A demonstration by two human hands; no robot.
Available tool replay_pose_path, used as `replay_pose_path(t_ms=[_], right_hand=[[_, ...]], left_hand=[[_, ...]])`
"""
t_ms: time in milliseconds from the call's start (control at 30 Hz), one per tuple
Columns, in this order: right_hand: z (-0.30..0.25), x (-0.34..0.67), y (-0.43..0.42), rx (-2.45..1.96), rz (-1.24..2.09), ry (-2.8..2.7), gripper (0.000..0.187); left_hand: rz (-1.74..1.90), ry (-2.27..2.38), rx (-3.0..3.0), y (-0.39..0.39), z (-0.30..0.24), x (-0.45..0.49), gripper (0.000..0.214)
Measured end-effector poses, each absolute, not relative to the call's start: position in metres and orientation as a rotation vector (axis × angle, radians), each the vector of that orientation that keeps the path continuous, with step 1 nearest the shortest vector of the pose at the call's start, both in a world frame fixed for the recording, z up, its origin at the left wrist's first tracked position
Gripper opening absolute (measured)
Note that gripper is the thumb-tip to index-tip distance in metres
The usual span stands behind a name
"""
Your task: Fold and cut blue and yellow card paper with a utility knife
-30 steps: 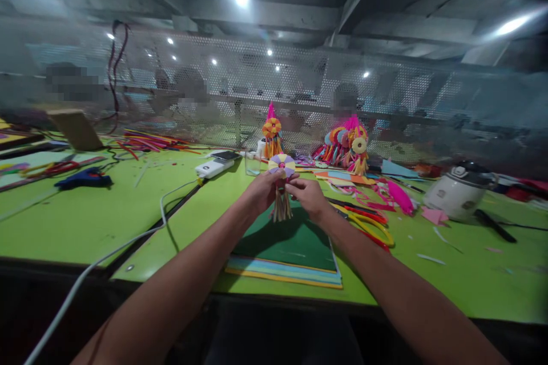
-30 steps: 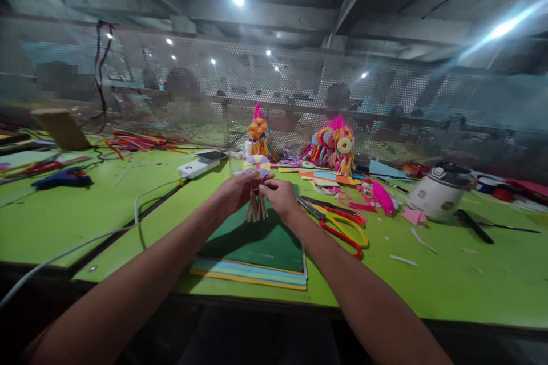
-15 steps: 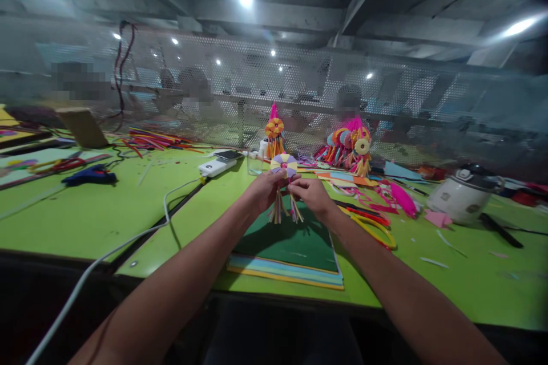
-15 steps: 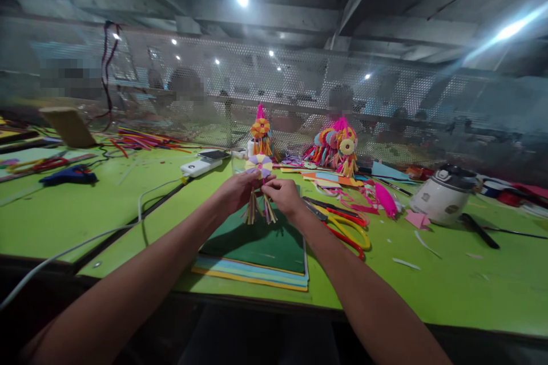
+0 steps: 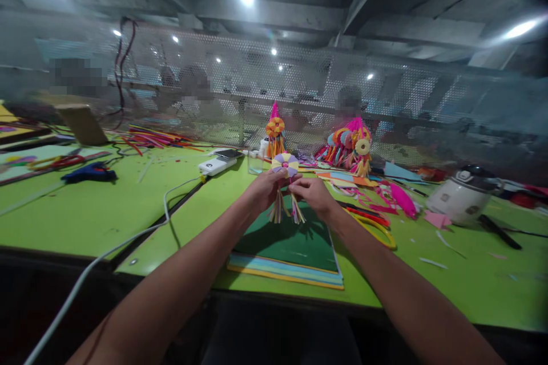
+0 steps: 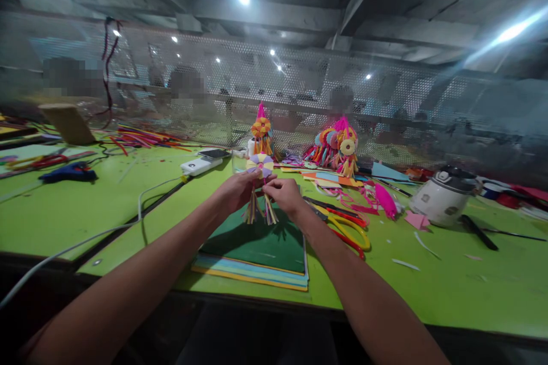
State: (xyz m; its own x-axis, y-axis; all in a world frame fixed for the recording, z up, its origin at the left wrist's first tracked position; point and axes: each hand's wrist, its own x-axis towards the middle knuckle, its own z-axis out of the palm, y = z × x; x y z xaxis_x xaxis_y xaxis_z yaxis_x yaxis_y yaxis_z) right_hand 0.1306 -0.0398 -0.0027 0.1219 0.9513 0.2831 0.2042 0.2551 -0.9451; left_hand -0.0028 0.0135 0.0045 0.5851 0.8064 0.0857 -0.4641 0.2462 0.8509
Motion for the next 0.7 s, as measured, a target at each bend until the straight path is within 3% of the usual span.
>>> replay_pose_path(t_ms=[500, 700], right_hand=[[0.005, 0.141, -0.042, -1.171, 0.942, -1.369, 0.025], [0.004, 0.144, -0.039, -1.196, 0.971, -1.379, 0.010]], left_hand=[[0.877, 0.418, 0.968, 0.008, 0.012, -0.006, 0.015], [0.850, 0.406, 0.954, 0.011, 0.009, -0.006, 0.015]])
